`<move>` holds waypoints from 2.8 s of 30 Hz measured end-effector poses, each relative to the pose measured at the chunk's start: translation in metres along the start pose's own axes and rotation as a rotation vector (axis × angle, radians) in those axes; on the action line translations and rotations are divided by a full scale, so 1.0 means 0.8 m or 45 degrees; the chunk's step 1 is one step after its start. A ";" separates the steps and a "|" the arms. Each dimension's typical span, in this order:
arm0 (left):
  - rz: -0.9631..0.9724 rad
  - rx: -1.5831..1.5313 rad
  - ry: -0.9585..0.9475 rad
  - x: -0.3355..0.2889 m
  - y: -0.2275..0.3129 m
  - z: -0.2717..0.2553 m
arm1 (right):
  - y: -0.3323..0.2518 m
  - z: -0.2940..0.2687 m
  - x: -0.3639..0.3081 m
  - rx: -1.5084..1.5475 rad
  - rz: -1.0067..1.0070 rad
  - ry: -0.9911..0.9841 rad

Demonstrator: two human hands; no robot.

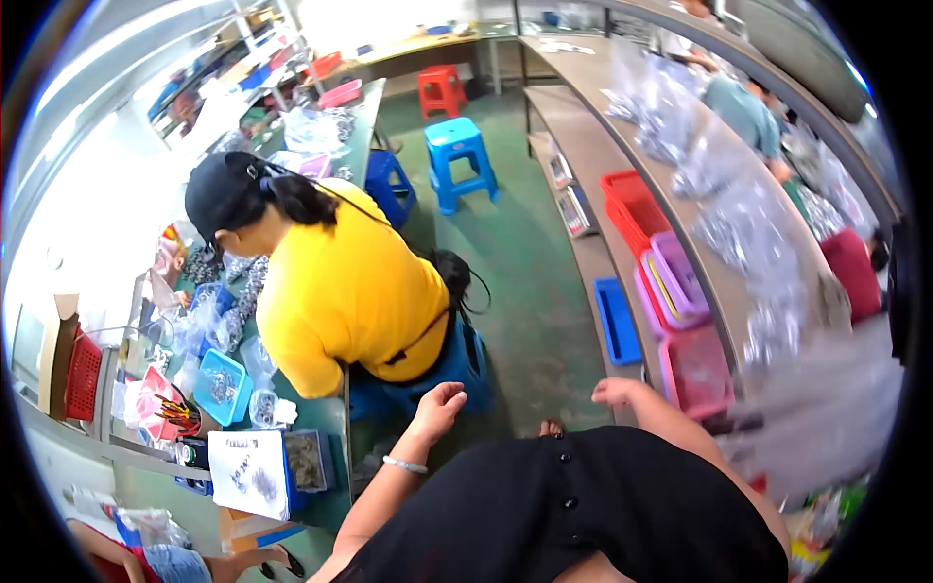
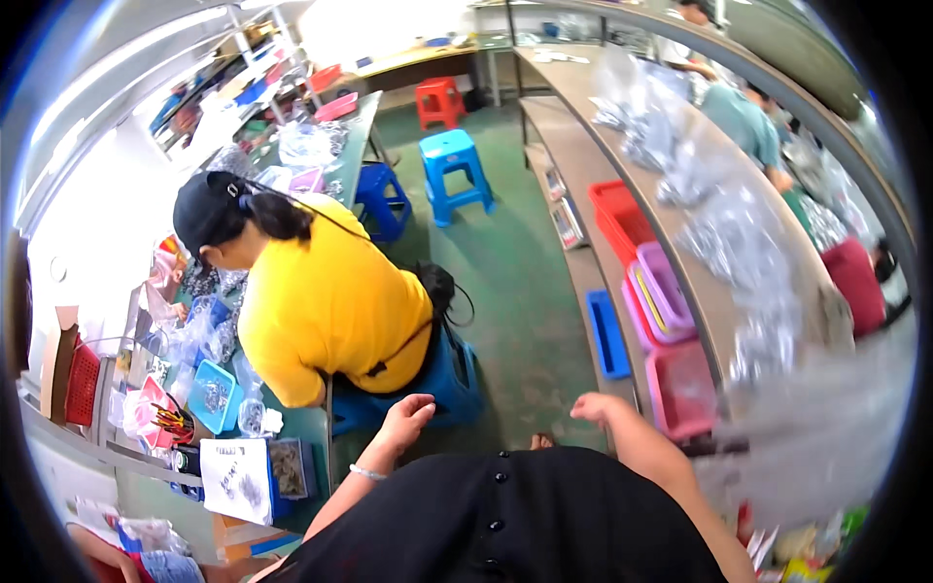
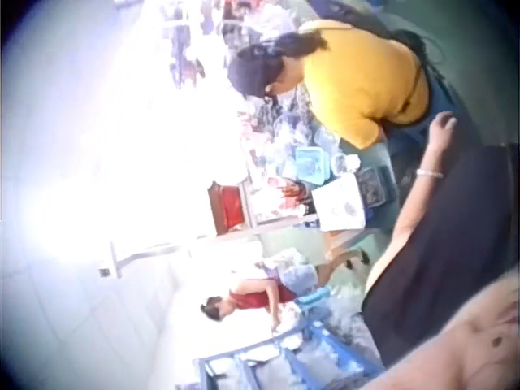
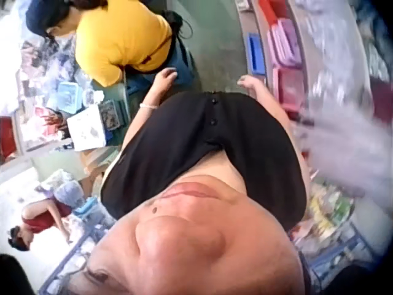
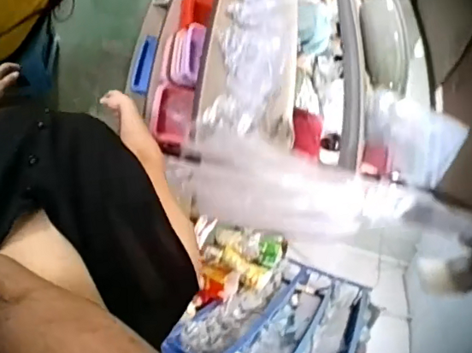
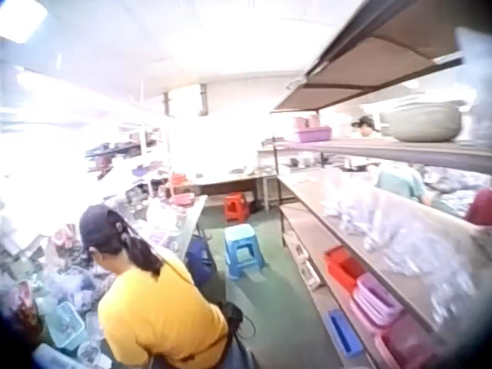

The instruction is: The person picks up metal rings from a pile on the bench, turns them over to check different sides, and places them into a bin. The person then stands up, walks to a storage shelf to pick up a bag of components, and returns to the bench to continue checking the rings.

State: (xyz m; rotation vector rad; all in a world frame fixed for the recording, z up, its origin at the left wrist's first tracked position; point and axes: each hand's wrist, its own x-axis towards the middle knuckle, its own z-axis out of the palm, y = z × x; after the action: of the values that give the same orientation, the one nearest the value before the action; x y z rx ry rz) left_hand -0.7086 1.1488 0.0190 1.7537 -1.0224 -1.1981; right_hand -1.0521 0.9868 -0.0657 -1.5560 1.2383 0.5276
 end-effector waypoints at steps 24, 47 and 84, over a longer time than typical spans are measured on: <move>-0.016 -0.387 0.461 0.533 0.164 -0.078 | -0.242 -0.574 0.376 -0.156 0.101 0.034; -0.495 0.350 0.987 0.911 0.276 -0.329 | -0.634 -1.007 0.832 0.006 -0.025 0.153; -0.658 0.139 1.478 1.178 0.220 -0.535 | -1.282 -1.142 1.132 -1.017 -0.353 -0.065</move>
State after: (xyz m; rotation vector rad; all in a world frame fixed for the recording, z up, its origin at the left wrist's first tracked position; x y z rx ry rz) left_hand -0.1109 0.2871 -0.0278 2.3613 0.0694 -0.1963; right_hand -0.0236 -0.2963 -0.0128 -2.3126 0.7717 0.9385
